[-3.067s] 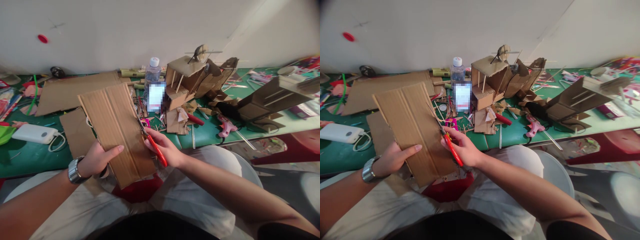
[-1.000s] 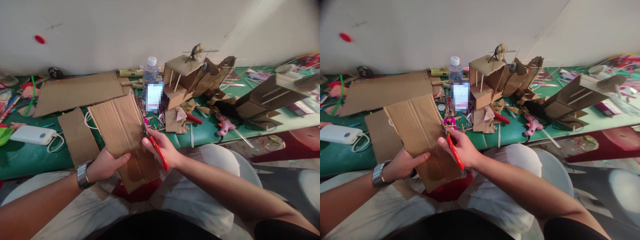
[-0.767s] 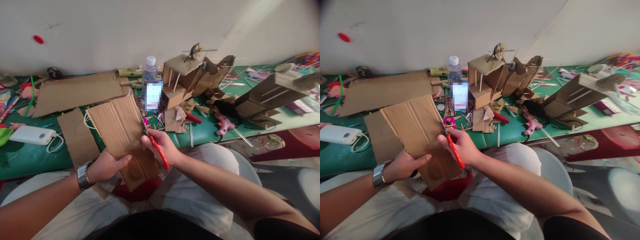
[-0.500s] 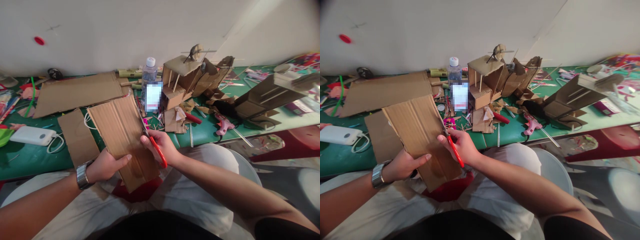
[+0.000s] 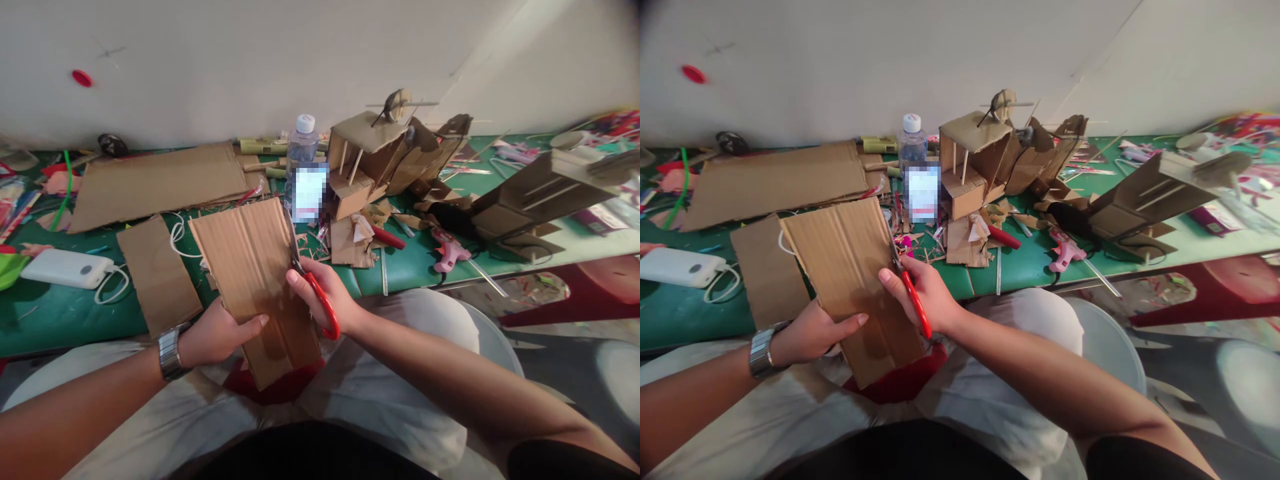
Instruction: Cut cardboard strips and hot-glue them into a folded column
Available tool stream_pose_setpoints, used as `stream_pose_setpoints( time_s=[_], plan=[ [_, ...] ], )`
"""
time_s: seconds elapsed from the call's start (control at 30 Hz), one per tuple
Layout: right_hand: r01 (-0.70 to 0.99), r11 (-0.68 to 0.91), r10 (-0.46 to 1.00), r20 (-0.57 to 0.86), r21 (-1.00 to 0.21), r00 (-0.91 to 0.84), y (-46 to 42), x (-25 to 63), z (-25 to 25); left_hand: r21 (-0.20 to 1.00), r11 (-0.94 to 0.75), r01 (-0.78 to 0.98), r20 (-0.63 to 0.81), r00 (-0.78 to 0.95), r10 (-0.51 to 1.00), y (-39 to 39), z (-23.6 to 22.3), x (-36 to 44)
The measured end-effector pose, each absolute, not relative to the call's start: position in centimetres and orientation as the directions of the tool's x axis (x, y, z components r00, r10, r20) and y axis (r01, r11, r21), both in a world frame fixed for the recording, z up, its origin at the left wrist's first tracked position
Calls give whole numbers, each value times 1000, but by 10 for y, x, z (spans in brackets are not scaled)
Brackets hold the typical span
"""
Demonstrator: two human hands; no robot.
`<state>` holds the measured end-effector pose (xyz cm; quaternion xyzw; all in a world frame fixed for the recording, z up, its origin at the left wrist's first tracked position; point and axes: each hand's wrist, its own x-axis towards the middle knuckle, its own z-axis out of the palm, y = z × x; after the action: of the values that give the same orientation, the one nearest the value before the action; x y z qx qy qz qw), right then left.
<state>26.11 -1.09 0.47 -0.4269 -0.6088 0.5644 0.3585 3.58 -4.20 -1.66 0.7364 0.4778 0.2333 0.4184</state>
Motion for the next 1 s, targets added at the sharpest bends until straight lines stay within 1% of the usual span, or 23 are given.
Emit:
stream_pose_setpoints(
  time_s=[0.23, 0.5, 0.67, 0.9, 1.0],
  plan=[
    [119, -19, 920, -64, -993, -388, -9, 265, 6, 831, -228, 508, -49, 473, 880, -42, -18, 36],
    [165, 1, 941, -55, -986, -334, -9, 264, -1, 797, -224, 560, -53, 434, 899, -44, -19, 36],
    [196, -4, 950, -65, -981, -307, -10, 262, -2, 835, -208, 510, -51, 448, 893, -43, -15, 38],
    [152, 4, 957, -40, -988, -288, -9, 258, -3, 884, -132, 448, -89, 440, 894, -48, -17, 39],
    [151, 12, 960, -31, -989, -280, -9, 258, -4, 887, -120, 446, -94, 429, 899, -49, -18, 40]
  ],
)
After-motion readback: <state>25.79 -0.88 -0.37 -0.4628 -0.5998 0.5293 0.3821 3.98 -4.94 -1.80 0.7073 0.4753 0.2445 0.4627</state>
